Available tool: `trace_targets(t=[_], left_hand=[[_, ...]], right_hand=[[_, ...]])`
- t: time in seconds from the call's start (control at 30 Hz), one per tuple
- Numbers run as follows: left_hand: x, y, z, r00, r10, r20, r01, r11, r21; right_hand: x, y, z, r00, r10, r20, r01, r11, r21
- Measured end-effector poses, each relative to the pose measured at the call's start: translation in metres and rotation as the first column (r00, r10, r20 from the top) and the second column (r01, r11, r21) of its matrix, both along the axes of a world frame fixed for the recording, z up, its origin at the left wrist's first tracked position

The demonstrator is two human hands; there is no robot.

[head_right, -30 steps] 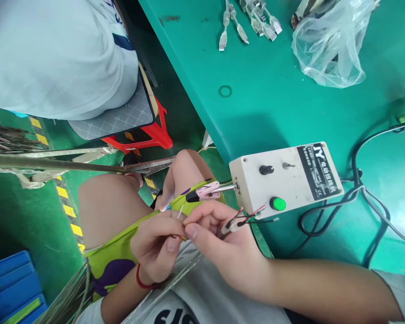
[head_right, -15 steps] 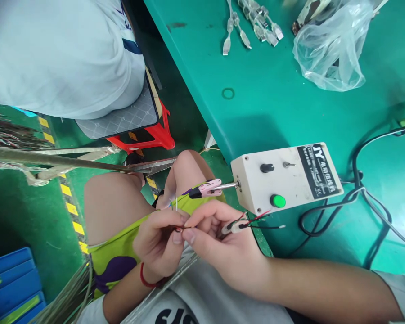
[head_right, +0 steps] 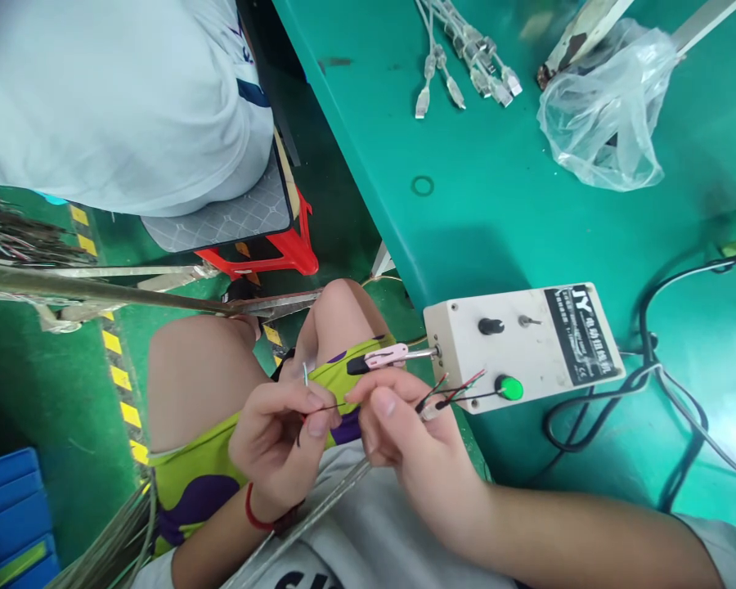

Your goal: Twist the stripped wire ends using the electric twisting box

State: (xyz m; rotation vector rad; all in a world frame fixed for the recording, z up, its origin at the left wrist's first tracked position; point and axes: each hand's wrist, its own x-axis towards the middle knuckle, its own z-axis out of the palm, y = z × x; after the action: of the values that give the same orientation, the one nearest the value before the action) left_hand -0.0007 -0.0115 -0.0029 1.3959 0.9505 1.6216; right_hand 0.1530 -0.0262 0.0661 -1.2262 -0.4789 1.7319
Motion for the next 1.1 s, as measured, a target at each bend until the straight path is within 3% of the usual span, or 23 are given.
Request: trace_targets(t=[0.2,0.4,0.7,1.1], left_hand=[[0.003,0.007,0.000,0.998,-0.002,0.068,0.007,0.998,-0.069],[0.005,0.013,-0.005,0.994,0.033,0.107,-0.020,0.993,-0.118],[0.006,0.018,-0.014,0.997,0.042,0.064,-0.032,0.988,-0.152],[0.006,0.022,-0.012,0.999,-0.033,0.040,0.038,0.989,-0.143]], right_hand=[[-0.005,0.006,-0.002,0.997,-0.047,0.060,0.054,0.991,-0.125],[-0.004,0.008,0.000,0.997,-0.078,-0.005,0.077,0.994,-0.079],[-0.006,0.004,0.002,0.974,-0.198,-0.106,0.182,0.972,-0.147],[-0.007,0.000,0.002,0.980,-0.169,-0.103,0.153,0.978,-0.144]])
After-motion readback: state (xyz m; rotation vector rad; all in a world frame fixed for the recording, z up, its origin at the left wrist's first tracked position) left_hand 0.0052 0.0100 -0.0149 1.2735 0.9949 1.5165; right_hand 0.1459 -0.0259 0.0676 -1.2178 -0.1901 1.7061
